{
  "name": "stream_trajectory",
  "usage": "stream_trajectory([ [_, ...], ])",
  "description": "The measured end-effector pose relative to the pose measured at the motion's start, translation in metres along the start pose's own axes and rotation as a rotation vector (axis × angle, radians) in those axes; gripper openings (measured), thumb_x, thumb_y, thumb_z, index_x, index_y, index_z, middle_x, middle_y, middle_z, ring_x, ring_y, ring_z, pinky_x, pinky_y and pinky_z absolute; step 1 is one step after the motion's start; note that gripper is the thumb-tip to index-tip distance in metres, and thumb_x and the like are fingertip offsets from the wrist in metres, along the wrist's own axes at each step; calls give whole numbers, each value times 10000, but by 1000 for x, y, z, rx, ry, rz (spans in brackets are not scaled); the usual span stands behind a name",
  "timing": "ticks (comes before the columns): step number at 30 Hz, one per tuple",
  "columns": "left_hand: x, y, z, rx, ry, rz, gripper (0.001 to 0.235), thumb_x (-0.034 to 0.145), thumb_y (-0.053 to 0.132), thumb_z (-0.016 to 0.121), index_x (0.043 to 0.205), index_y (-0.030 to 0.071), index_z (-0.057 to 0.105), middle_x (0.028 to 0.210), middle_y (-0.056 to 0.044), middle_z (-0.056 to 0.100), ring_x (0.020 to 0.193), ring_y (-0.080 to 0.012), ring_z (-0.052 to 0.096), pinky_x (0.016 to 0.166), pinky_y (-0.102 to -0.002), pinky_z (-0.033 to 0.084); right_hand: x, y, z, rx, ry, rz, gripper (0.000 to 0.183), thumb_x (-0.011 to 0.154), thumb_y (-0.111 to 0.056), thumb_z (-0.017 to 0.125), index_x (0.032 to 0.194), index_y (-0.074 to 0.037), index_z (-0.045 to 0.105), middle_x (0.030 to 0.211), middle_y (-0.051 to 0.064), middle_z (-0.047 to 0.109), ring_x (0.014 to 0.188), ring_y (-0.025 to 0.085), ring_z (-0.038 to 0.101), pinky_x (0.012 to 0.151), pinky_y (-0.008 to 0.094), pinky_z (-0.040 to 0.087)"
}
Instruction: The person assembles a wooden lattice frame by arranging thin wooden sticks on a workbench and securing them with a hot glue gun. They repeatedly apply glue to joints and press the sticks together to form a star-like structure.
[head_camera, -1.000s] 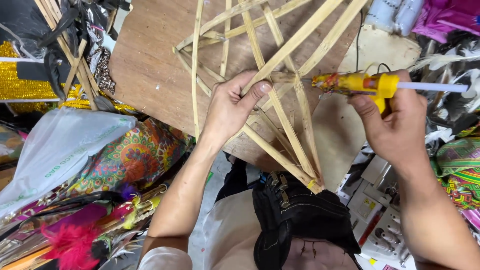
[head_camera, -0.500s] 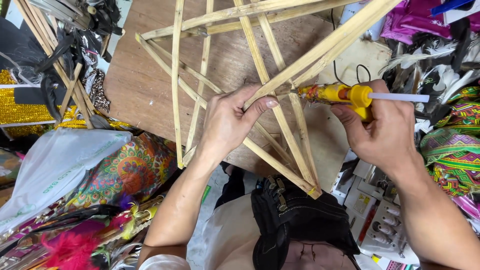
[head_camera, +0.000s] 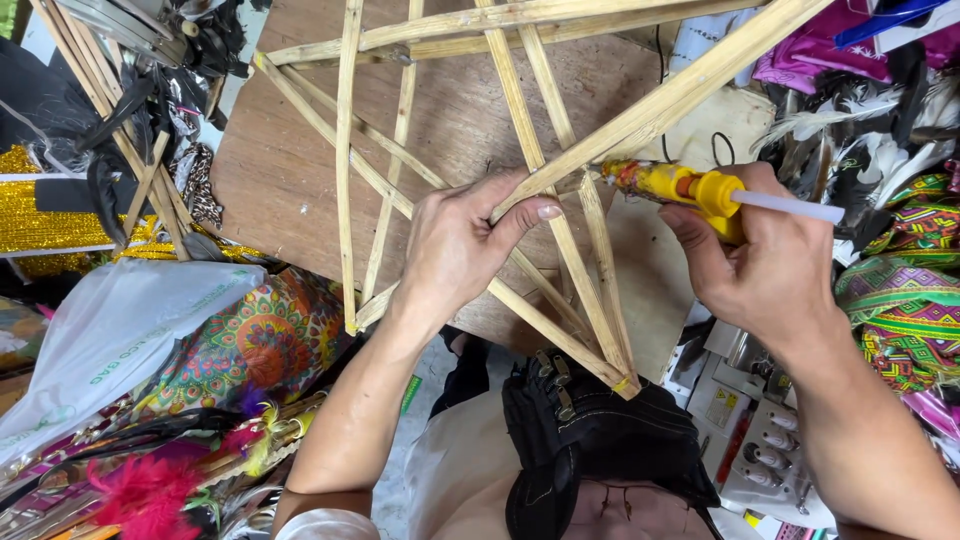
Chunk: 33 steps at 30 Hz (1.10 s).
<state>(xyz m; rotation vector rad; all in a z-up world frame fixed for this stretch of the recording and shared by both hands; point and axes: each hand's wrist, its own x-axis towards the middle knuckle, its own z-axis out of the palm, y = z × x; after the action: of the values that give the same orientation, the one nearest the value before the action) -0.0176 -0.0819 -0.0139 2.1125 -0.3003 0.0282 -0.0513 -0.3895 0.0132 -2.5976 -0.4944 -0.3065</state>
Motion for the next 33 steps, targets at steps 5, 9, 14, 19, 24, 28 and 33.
stream_trajectory([
  [5, 0, -3, -8, 3, 32, 71, 386, 1012, 499, 736, 1267, 221, 824, 1008, -4, 884, 378, -121, 379, 473, -339, 488, -4, -3, -16, 83, 31, -29, 251, 1128, -48, 831, 1194, 160, 708, 1030, 221, 612, 774, 301, 499, 671, 430, 383],
  [9, 0, -12, -11, -63, 50, 283, 285, 1037, 377, 781, 1230, 173, 831, 1114, 2, 876, 481, -113, 464, 491, -314, 479, -12, -9, -26, 146, 29, 187, 233, 1124, -66, 832, 1246, 114, 749, 1100, 184, 670, 739, 233, 551, 654, 372, 402],
  [14, -6, -22, 0, 19, 123, 428, 282, 1023, 366, 822, 1207, 153, 835, 883, 11, 848, 536, -95, 628, 506, -292, 567, -21, -14, -30, 188, 65, 148, 225, 1100, -52, 804, 1231, 122, 746, 1142, 220, 693, 724, 216, 545, 618, 346, 402],
  [19, -8, -7, -2, 70, 196, 538, 383, 1007, 485, 774, 1164, 144, 850, 733, 24, 721, 550, -113, 593, 497, -333, 524, -38, -7, -25, 187, 169, 113, 256, 1104, -52, 783, 1261, 139, 718, 1212, 260, 685, 865, 261, 605, 717, 361, 454],
  [24, -8, 8, -4, 216, 260, 707, 403, 1021, 499, 796, 1161, 122, 817, 770, 17, 771, 643, -149, 734, 612, -338, 636, -38, -6, -25, 218, 211, 119, 226, 1087, -36, 792, 1248, 114, 741, 1085, 210, 651, 789, 228, 591, 651, 345, 428],
  [28, -12, 7, 2, 241, 293, 746, 487, 999, 506, 880, 1308, 141, 790, 725, 35, 718, 629, -130, 665, 781, -358, 686, -38, -8, -27, 226, 213, 58, 207, 1074, -73, 757, 1002, 93, 658, 965, 201, 618, 620, 181, 464, 496, 327, 333],
  [33, -13, 9, 6, 279, 312, 775, 522, 959, 550, 931, 1279, 158, 801, 768, 41, 731, 635, -115, 642, 669, -302, 590, -53, 3, -27, 154, 248, 186, 542, 1027, -121, 785, 637, -107, 409, 487, -28, 316, 452, 80, 257, 466, 290, 158],
])
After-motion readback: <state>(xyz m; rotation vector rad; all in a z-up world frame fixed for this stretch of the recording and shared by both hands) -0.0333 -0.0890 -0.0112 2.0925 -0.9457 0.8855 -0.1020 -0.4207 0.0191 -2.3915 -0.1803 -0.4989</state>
